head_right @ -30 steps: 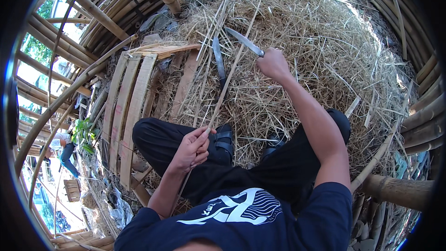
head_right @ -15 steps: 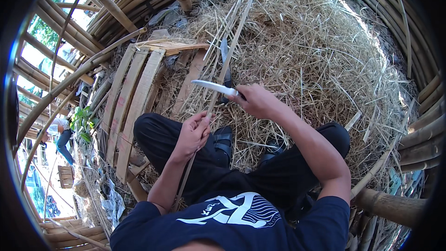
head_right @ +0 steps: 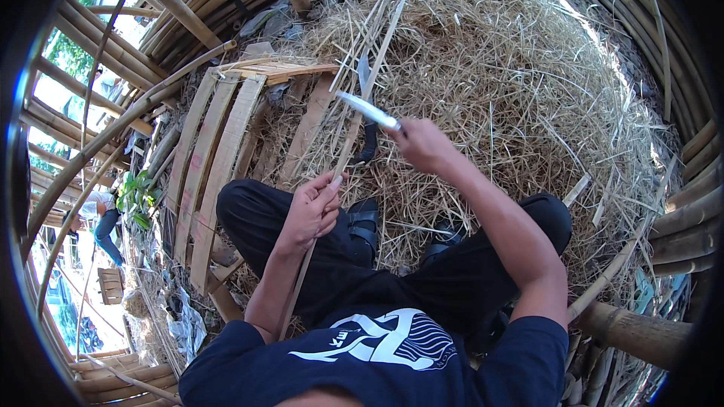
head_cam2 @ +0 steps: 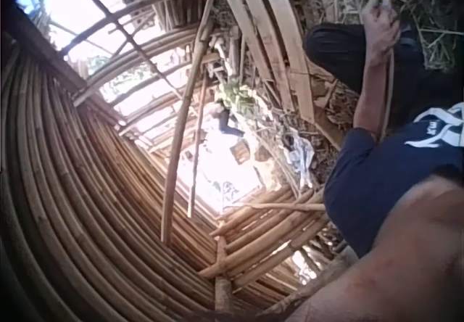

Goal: The person scrapes and shaves a bamboo strip with a knife, then puts the knife down and splits the strip by hand.

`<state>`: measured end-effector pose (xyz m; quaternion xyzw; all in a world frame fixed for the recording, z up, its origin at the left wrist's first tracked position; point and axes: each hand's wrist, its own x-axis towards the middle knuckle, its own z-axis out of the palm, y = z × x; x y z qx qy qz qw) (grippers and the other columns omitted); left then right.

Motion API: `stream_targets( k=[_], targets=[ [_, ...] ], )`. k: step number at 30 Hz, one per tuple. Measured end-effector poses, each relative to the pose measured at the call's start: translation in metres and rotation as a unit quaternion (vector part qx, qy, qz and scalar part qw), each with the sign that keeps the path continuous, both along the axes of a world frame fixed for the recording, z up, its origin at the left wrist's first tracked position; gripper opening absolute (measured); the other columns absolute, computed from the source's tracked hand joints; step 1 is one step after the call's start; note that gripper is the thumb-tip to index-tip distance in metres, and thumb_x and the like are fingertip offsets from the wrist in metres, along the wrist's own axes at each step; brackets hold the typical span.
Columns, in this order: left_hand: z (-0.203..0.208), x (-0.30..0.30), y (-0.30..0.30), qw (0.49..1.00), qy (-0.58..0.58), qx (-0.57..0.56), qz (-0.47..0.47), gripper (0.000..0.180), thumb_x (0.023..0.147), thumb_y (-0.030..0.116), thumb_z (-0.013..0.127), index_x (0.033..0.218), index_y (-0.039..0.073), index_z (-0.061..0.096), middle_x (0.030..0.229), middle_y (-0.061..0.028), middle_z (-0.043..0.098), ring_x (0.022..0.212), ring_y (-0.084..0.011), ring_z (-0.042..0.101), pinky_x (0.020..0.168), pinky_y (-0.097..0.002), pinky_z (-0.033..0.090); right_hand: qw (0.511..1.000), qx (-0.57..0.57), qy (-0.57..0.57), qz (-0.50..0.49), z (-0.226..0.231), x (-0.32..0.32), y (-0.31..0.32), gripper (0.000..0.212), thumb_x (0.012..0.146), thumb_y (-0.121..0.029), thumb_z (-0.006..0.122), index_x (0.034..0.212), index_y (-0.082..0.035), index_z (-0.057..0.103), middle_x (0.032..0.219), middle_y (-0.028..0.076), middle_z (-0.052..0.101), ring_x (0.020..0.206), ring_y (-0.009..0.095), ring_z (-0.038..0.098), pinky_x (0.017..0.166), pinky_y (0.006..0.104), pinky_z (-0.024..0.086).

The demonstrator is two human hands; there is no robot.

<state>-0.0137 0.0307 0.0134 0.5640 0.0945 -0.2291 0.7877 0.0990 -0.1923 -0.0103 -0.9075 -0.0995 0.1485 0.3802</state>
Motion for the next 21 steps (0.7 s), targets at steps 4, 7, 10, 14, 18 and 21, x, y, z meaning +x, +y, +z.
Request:
stream_targets(
  k=[4, 7, 10, 14, 18, 21],
  targets=[
    [0.002, -0.007, 0.009, 0.999, -0.021, 0.044, 0.011, 0.025, 0.101, 0.017, 0.045, 0.118, 0.001, 0.053, 0.058, 0.0054, 0.037, 0.036, -0.0001, 0.03, 0.031, -0.0178, 0.024, 0.998, -0.023, -0.035, 0.045, 0.02, -0.002, -0.008, 0.044, 0.097, -0.039, 0.047, 0.096, 0.001, 0.064, 0.063, 0.011, 0.06, 0.055, 0.023, 0.056, 0.053, 0.0389, 0.041],
    [0.006, 0.001, 0.003, 0.998, -0.037, 0.053, 0.02, 0.028, 0.1, 0.017, 0.047, 0.123, 0.003, 0.052, 0.062, 0.0049, 0.04, 0.036, 0.0, 0.03, 0.033, -0.0172, 0.024, 0.989, 0.114, 0.049, 0.083, 0.02, -0.027, 0.016, 0.053, 0.093, -0.05, 0.052, 0.101, 0.0, 0.065, 0.059, 0.001, 0.05, 0.052, 0.011, 0.043, 0.049, 0.03, 0.035],
    [0.002, 0.002, -0.003, 0.999, -0.038, 0.032, -0.005, 0.033, 0.099, 0.016, 0.05, 0.13, 0.006, 0.048, 0.066, 0.0036, 0.044, 0.037, -0.0011, 0.031, 0.034, -0.0169, 0.026, 0.95, 0.289, 0.112, 0.026, 0.017, -0.039, 0.035, 0.042, 0.092, -0.043, 0.059, 0.091, -0.001, 0.064, 0.058, -0.003, 0.048, 0.051, 0.007, 0.041, 0.046, 0.028, 0.032],
    [-0.002, -0.008, -0.014, 0.999, -0.034, 0.026, -0.031, 0.037, 0.1, 0.019, 0.048, 0.134, 0.007, 0.042, 0.067, 0.001, 0.048, 0.037, -0.0029, 0.034, 0.034, -0.0172, 0.028, 0.929, 0.342, 0.139, -0.041, 0.007, -0.032, 0.034, 0.034, 0.092, -0.035, 0.062, 0.082, -0.002, 0.063, 0.054, -0.006, 0.045, 0.049, 0.004, 0.037, 0.043, 0.0252, 0.029],
    [0.003, -0.018, -0.018, 0.998, 0.008, 0.024, -0.058, 0.032, 0.102, 0.023, 0.043, 0.127, 0.004, 0.045, 0.065, 0.0017, 0.046, 0.039, -0.0026, 0.034, 0.035, -0.0172, 0.029, 0.937, 0.326, 0.056, -0.114, 0.002, -0.017, 0.026, 0.035, 0.092, -0.032, 0.063, 0.073, -0.003, 0.06, 0.053, -0.006, 0.043, 0.049, 0.002, 0.036, 0.043, 0.0251, 0.028],
    [-0.003, -0.019, -0.014, 0.999, -0.007, 0.042, -0.031, 0.026, 0.103, 0.023, 0.039, 0.112, 0.001, 0.049, 0.06, 0.0046, 0.036, 0.038, -0.0019, 0.029, 0.034, -0.0174, 0.025, 0.969, 0.237, -0.012, -0.073, 0.008, -0.02, 0.024, 0.034, 0.094, -0.034, 0.058, 0.083, -0.001, 0.057, 0.053, 0.003, 0.048, 0.048, 0.012, 0.045, 0.046, 0.0334, 0.034]
  ],
)
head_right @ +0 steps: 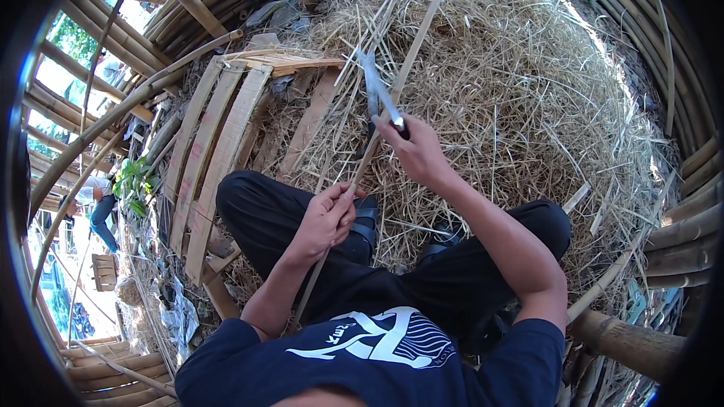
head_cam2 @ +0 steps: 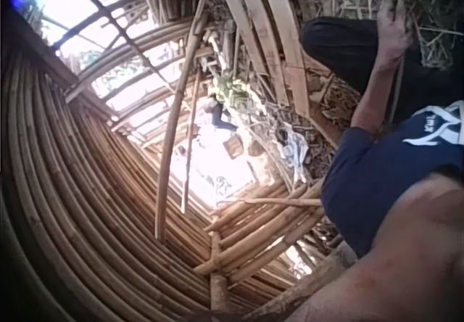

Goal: The person scrapes and shaves a bamboo strip with a knife, then puts the knife down and splits the strip by hand.

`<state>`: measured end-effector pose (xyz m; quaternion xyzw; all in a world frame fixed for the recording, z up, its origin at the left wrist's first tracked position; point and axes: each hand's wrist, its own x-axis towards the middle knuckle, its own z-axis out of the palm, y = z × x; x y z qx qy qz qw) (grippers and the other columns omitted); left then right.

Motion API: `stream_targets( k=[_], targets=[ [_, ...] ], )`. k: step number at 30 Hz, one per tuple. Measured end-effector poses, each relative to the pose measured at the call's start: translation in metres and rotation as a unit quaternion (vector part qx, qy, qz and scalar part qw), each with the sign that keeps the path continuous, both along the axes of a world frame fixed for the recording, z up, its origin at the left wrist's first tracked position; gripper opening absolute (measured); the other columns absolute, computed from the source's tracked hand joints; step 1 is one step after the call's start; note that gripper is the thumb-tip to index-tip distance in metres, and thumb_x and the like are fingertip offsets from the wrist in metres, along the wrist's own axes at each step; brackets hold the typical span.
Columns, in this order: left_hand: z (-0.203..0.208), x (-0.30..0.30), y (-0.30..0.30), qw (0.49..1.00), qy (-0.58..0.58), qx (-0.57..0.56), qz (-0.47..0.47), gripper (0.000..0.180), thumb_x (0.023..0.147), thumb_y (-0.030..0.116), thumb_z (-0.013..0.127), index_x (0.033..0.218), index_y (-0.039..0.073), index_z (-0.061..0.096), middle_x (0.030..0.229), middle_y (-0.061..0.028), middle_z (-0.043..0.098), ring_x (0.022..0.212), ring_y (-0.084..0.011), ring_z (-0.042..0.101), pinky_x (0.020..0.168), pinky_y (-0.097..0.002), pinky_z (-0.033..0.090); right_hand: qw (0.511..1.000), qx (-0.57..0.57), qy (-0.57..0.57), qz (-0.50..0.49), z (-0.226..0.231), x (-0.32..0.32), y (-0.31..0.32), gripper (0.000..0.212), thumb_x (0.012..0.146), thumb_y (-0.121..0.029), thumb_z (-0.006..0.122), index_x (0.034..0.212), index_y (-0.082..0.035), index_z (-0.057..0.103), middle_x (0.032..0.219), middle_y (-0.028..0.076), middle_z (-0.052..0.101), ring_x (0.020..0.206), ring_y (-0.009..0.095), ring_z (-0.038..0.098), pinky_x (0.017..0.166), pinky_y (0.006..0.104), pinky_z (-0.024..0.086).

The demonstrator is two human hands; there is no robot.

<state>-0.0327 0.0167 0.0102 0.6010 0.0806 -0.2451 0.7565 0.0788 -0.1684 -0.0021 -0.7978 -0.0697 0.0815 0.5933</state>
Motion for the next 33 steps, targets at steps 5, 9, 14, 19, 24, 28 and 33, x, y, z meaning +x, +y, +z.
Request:
stream_targets(
  k=[5, 9, 14, 19, 24, 28, 33],
  targets=[
    [0.007, 0.013, 0.009, 0.998, 0.019, -0.042, 0.043, 0.024, 0.103, 0.024, 0.038, 0.109, 0.003, 0.049, 0.058, 0.006, 0.032, 0.037, -0.0011, 0.026, 0.033, -0.0177, 0.023, 0.962, -0.174, -0.127, 0.168, 0.005, -0.027, 0.004, 0.032, 0.096, -0.034, 0.049, 0.092, -0.002, 0.051, 0.067, 0.023, 0.058, 0.066, 0.043, 0.057, 0.058, 0.05, 0.041],
    [0.008, 0.016, 0.013, 0.997, 0.018, -0.042, 0.07, 0.024, 0.104, 0.025, 0.036, 0.101, 0.006, 0.048, 0.056, 0.0059, 0.029, 0.035, -0.0019, 0.024, 0.031, -0.0186, 0.021, 0.939, -0.228, -0.167, 0.193, -0.001, -0.027, 0.004, 0.034, 0.096, -0.036, 0.047, 0.089, -0.003, 0.052, 0.064, 0.022, 0.057, 0.063, 0.042, 0.058, 0.058, 0.0518, 0.042],
    [0.002, 0.013, 0.013, 0.997, 0.026, -0.045, 0.052, 0.021, 0.103, 0.026, 0.037, 0.096, 0.008, 0.047, 0.055, 0.0063, 0.029, 0.034, -0.0022, 0.023, 0.03, -0.0194, 0.019, 0.913, -0.331, -0.131, 0.197, 0.014, 0.006, -0.012, 0.042, 0.095, -0.042, 0.047, 0.08, -0.004, 0.06, 0.061, 0.019, 0.059, 0.06, 0.039, 0.059, 0.059, 0.0489, 0.046],
    [0.003, 0.014, 0.009, 0.997, 0.015, -0.052, 0.049, 0.019, 0.103, 0.025, 0.039, 0.096, 0.009, 0.046, 0.055, 0.0063, 0.029, 0.034, -0.0025, 0.023, 0.03, -0.0194, 0.019, 0.913, -0.262, -0.181, 0.255, 0.003, -0.019, -0.001, 0.039, 0.096, -0.038, 0.046, 0.084, -0.003, 0.059, 0.066, 0.02, 0.061, 0.065, 0.039, 0.06, 0.064, 0.0499, 0.047],
    [0.002, -0.006, 0.017, 0.998, 0.042, -0.049, 0.015, 0.019, 0.103, 0.024, 0.04, 0.095, 0.008, 0.047, 0.055, 0.0053, 0.029, 0.034, -0.0026, 0.023, 0.031, -0.0199, 0.019, 0.981, -0.191, 0.014, -0.036, 0.005, 0.037, -0.043, 0.037, 0.098, -0.036, 0.044, 0.088, -0.002, 0.057, 0.06, 0.014, 0.058, 0.05, 0.028, 0.057, 0.053, 0.0436, 0.046],
    [0.001, -0.005, 0.022, 0.998, 0.042, -0.038, 0.035, 0.019, 0.103, 0.024, 0.039, 0.095, 0.008, 0.047, 0.055, 0.0049, 0.03, 0.033, -0.003, 0.024, 0.031, -0.0199, 0.02, 0.962, -0.24, -0.047, 0.123, 0.034, 0.005, -0.015, 0.034, 0.098, -0.033, 0.046, 0.092, 0.0, 0.054, 0.06, 0.015, 0.058, 0.049, 0.028, 0.056, 0.051, 0.0441, 0.043],
    [0.002, 0.01, 0.02, 0.995, 0.024, -0.089, 0.038, 0.019, 0.103, 0.024, 0.037, 0.096, 0.008, 0.046, 0.055, 0.0044, 0.03, 0.032, -0.0039, 0.024, 0.029, -0.0203, 0.021, 0.931, -0.227, -0.171, 0.228, 0.007, -0.026, 0.007, 0.032, 0.096, -0.033, 0.049, 0.088, -0.001, 0.048, 0.064, 0.022, 0.057, 0.06, 0.043, 0.056, 0.056, 0.0508, 0.042]
  ],
)
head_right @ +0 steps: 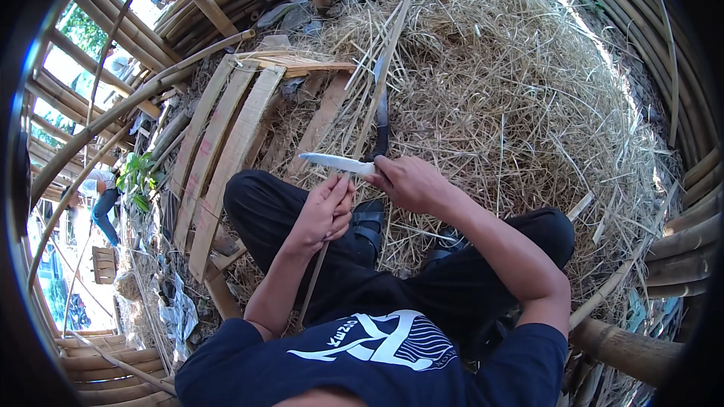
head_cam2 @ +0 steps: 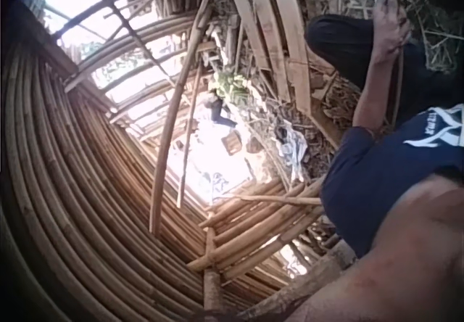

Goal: The person scrapes and shaves a bamboo strip with a knife, then puts the knife down and splits the strip by hand.

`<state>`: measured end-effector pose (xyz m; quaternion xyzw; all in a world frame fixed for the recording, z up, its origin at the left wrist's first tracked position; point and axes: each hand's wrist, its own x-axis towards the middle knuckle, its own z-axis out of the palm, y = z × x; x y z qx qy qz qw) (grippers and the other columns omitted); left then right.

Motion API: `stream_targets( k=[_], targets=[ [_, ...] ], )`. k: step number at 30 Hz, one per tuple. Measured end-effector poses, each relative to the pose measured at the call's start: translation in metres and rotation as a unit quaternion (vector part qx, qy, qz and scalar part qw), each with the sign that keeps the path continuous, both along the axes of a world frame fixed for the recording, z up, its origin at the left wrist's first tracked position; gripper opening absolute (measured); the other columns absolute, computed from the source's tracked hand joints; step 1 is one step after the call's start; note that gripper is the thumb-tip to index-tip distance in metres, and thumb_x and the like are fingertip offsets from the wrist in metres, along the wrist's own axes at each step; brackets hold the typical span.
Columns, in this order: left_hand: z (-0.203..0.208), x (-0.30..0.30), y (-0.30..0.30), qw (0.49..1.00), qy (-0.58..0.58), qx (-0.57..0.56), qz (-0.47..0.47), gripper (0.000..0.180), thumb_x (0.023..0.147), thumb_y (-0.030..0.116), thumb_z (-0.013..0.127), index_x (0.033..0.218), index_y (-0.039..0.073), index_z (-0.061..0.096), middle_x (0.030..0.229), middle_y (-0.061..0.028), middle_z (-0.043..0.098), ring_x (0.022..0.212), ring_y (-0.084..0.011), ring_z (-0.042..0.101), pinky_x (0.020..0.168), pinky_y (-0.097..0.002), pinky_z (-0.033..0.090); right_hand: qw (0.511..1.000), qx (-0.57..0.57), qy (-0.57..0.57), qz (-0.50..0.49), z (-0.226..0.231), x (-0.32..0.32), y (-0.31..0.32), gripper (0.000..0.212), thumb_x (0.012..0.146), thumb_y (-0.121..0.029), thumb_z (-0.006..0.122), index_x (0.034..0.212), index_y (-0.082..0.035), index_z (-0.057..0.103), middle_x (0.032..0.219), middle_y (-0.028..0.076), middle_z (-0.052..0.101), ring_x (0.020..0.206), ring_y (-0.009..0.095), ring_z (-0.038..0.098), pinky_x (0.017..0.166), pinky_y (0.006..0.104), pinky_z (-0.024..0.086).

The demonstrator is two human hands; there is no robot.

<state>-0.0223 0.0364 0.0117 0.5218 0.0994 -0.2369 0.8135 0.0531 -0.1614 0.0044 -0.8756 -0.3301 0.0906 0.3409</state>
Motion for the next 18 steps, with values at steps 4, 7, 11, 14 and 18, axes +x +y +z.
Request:
stream_targets(
  k=[4, 7, 11, 14, 18],
  targets=[
    [0.001, 0.003, -0.002, 1.0, -0.024, -0.016, -0.001, 0.02, 0.103, 0.024, 0.036, 0.096, 0.007, 0.045, 0.054, 0.0041, 0.029, 0.03, -0.0053, 0.024, 0.028, -0.0213, 0.024, 0.997, 0.02, -0.021, -0.073, -0.008, 0.02, -0.01, 0.033, 0.096, -0.032, 0.049, 0.083, -0.002, 0.05, 0.061, 0.021, 0.057, 0.06, 0.043, 0.056, 0.055, 0.0506, 0.042],
    [-0.005, 0.004, -0.003, 1.0, -0.03, 0.0, 0.004, 0.021, 0.103, 0.024, 0.037, 0.096, 0.007, 0.045, 0.053, 0.0042, 0.029, 0.03, -0.0057, 0.024, 0.028, -0.0218, 0.024, 0.998, -0.017, -0.031, -0.051, -0.004, 0.011, -0.008, 0.035, 0.096, -0.034, 0.047, 0.082, -0.002, 0.053, 0.06, 0.02, 0.056, 0.059, 0.042, 0.057, 0.055, 0.0497, 0.043],
    [-0.005, 0.002, -0.006, 1.0, -0.021, -0.018, 0.009, 0.022, 0.103, 0.026, 0.037, 0.095, 0.007, 0.046, 0.053, 0.0048, 0.028, 0.03, -0.0057, 0.024, 0.028, -0.0222, 0.025, 0.998, -0.051, 0.004, -0.037, 0.001, 0.002, -0.006, 0.037, 0.097, -0.037, 0.044, 0.084, -0.003, 0.052, 0.058, 0.018, 0.056, 0.057, 0.041, 0.057, 0.055, 0.0496, 0.044],
    [-0.009, 0.005, -0.006, 0.999, -0.013, -0.03, 0.015, 0.022, 0.103, 0.025, 0.037, 0.096, 0.007, 0.046, 0.053, 0.0052, 0.027, 0.03, -0.0054, 0.024, 0.028, -0.0217, 0.025, 0.99, -0.104, -0.075, -0.058, -0.005, 0.031, -0.021, 0.04, 0.097, -0.04, 0.044, 0.082, -0.004, 0.054, 0.059, 0.018, 0.057, 0.057, 0.039, 0.058, 0.056, 0.0489, 0.045],
    [-0.009, 0.005, -0.003, 0.996, 0.001, -0.081, 0.03, 0.022, 0.103, 0.026, 0.037, 0.096, 0.007, 0.046, 0.054, 0.0054, 0.027, 0.031, -0.005, 0.024, 0.028, -0.021, 0.024, 0.998, -0.017, -0.009, -0.052, -0.014, 0.009, 0.0, 0.041, 0.096, -0.039, 0.045, 0.078, -0.003, 0.055, 0.062, 0.021, 0.058, 0.059, 0.041, 0.058, 0.057, 0.0499, 0.045]
  ],
)
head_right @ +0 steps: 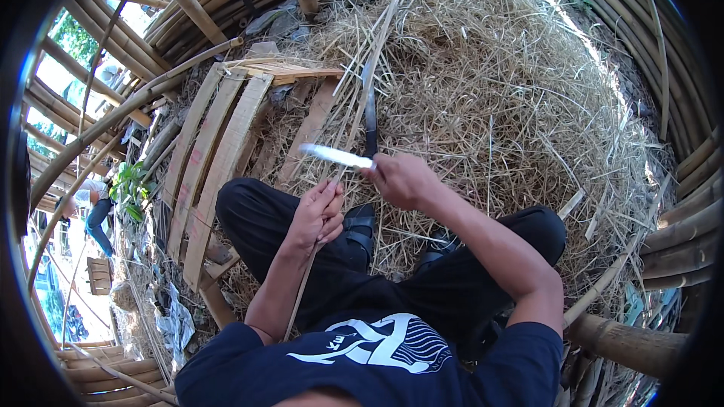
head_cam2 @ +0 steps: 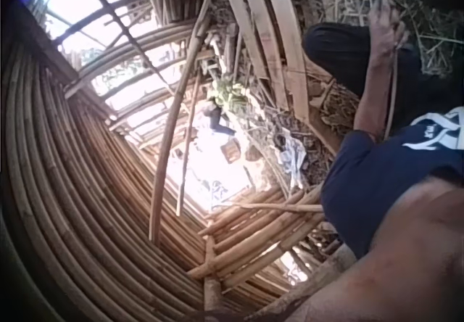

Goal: The person scrapes and shaves a bamboo strip with a knife, then puts the knife down and splits the strip by hand.

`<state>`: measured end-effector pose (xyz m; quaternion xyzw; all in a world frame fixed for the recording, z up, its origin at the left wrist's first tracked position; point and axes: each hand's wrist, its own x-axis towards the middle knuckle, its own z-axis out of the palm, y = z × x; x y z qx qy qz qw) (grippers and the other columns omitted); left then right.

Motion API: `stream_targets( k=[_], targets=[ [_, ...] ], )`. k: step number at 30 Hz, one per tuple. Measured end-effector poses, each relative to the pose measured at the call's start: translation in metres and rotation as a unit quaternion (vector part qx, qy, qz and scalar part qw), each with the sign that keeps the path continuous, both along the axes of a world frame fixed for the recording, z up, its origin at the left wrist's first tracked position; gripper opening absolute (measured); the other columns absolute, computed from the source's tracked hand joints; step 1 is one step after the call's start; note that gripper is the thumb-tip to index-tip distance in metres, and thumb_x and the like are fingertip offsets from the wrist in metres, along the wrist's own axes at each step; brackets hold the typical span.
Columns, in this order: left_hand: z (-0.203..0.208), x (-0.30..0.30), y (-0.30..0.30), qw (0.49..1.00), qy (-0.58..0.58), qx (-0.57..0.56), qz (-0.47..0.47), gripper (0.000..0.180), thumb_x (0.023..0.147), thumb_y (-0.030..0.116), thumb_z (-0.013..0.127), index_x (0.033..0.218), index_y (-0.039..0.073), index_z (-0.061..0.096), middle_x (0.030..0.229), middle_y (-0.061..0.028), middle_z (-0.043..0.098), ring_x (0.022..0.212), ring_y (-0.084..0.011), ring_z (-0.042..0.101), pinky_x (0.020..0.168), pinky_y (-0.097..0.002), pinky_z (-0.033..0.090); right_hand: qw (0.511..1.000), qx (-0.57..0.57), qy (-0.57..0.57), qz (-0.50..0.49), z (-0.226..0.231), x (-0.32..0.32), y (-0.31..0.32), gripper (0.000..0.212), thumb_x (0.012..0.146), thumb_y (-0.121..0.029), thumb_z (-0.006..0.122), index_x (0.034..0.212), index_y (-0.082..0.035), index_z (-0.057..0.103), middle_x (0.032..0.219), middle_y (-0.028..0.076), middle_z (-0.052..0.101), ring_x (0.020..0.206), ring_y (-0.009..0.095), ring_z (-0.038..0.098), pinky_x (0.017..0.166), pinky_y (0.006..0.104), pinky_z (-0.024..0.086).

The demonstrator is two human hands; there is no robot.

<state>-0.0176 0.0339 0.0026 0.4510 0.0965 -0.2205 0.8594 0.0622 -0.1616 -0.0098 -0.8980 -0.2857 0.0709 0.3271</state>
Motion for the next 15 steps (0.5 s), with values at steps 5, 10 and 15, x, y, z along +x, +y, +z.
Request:
stream_targets(
  k=[5, 10, 15],
  targets=[
    [0.005, 0.002, 0.0, 1.0, 0.02, 0.005, 0.008, 0.021, 0.103, 0.025, 0.037, 0.098, 0.007, 0.046, 0.054, 0.0055, 0.028, 0.031, -0.0046, 0.024, 0.027, -0.0208, 0.023, 0.996, -0.062, -0.046, 0.034, 0.003, 0.013, -0.007, 0.038, 0.095, -0.038, 0.046, 0.08, -0.005, 0.055, 0.062, 0.019, 0.058, 0.063, 0.041, 0.059, 0.058, 0.0503, 0.045],
    [0.001, -0.002, 0.004, 0.998, 0.016, -0.058, 0.013, 0.02, 0.103, 0.024, 0.037, 0.098, 0.007, 0.046, 0.054, 0.0061, 0.028, 0.032, -0.0041, 0.024, 0.028, -0.0198, 0.022, 0.997, -0.007, -0.052, 0.064, -0.011, -0.009, 0.007, 0.04, 0.096, -0.04, 0.045, 0.079, -0.005, 0.054, 0.06, 0.019, 0.057, 0.061, 0.041, 0.058, 0.057, 0.0502, 0.044],
    [0.005, -0.004, -0.001, 0.998, 0.05, -0.032, 0.016, 0.02, 0.103, 0.023, 0.035, 0.098, 0.008, 0.045, 0.054, 0.006, 0.028, 0.031, -0.0041, 0.023, 0.027, -0.0197, 0.022, 0.996, -0.061, -0.069, -0.007, -0.007, 0.021, -0.009, 0.044, 0.097, -0.043, 0.042, 0.08, -0.004, 0.054, 0.058, 0.017, 0.057, 0.056, 0.038, 0.057, 0.056, 0.0498, 0.045]
  ],
)
